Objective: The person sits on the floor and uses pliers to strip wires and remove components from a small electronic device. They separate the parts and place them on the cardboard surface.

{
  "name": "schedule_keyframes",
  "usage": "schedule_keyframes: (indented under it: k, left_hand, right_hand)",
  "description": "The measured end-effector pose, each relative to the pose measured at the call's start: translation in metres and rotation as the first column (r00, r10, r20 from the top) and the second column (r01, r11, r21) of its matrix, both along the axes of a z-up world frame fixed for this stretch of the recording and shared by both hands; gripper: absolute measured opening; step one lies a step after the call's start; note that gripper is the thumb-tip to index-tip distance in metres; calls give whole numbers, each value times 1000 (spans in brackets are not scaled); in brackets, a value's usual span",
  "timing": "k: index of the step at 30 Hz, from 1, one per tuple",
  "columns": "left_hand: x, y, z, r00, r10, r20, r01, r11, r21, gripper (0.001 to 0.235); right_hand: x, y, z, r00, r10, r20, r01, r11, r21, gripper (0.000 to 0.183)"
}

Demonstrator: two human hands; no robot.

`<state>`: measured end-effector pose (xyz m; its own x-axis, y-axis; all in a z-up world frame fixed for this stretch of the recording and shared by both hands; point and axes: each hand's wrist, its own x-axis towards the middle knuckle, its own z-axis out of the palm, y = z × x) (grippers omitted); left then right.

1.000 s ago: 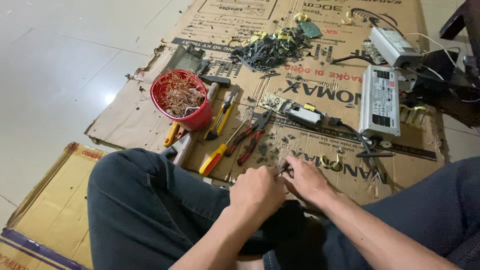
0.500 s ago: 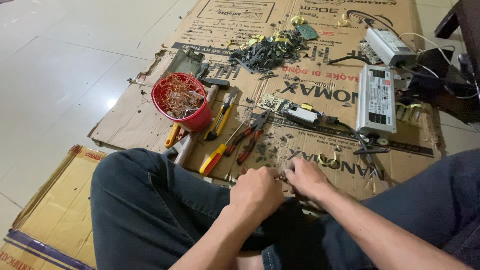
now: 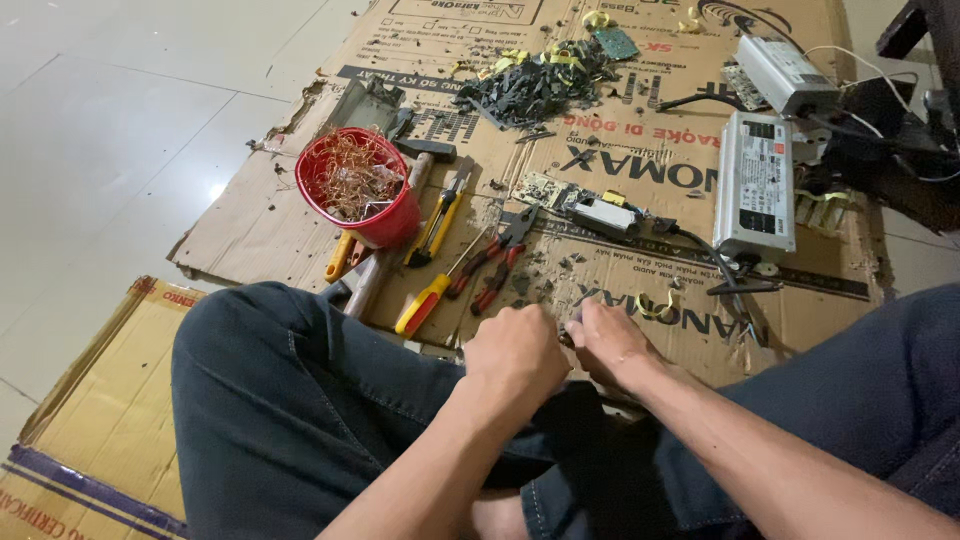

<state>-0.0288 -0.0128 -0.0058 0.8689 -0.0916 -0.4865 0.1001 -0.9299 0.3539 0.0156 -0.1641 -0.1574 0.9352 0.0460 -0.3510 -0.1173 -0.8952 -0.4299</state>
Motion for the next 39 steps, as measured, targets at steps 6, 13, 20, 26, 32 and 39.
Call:
schedule_keyframes:
  k: [6, 13, 20, 26, 32, 39]
  left_hand:
    - [5, -13, 0, 1000, -15, 5, 14, 999, 45, 31]
    - [5, -25, 31, 981, -134, -141, 155, 976, 151, 22]
    - [0, -18, 1, 998, -44, -45, 48, 994, 94, 24]
    - [-10, -2, 2, 993, 90, -73, -94, 995, -46, 30]
    - [-11, 7, -8, 987, 144, -76, -153, 981, -122, 32]
    - [-7, -2, -8, 1000, -14, -9, 14, 1000, 7, 28]
  right_hand:
    - [5, 1, 15, 997, -37, -64, 34, 998, -46, 35]
    - [16, 1, 25, 962, -139, -236, 130, 990, -54, 26]
    - [9, 3, 30, 986, -84, -142, 86, 996, 10, 24]
    - [-3, 5, 43, 998, -12, -54, 15, 998, 60, 18]
    - [-2, 4, 35, 997, 22, -68, -21, 1000, 18, 17]
    - [-4, 3, 36, 994, -1, -112, -2, 1000, -29, 15]
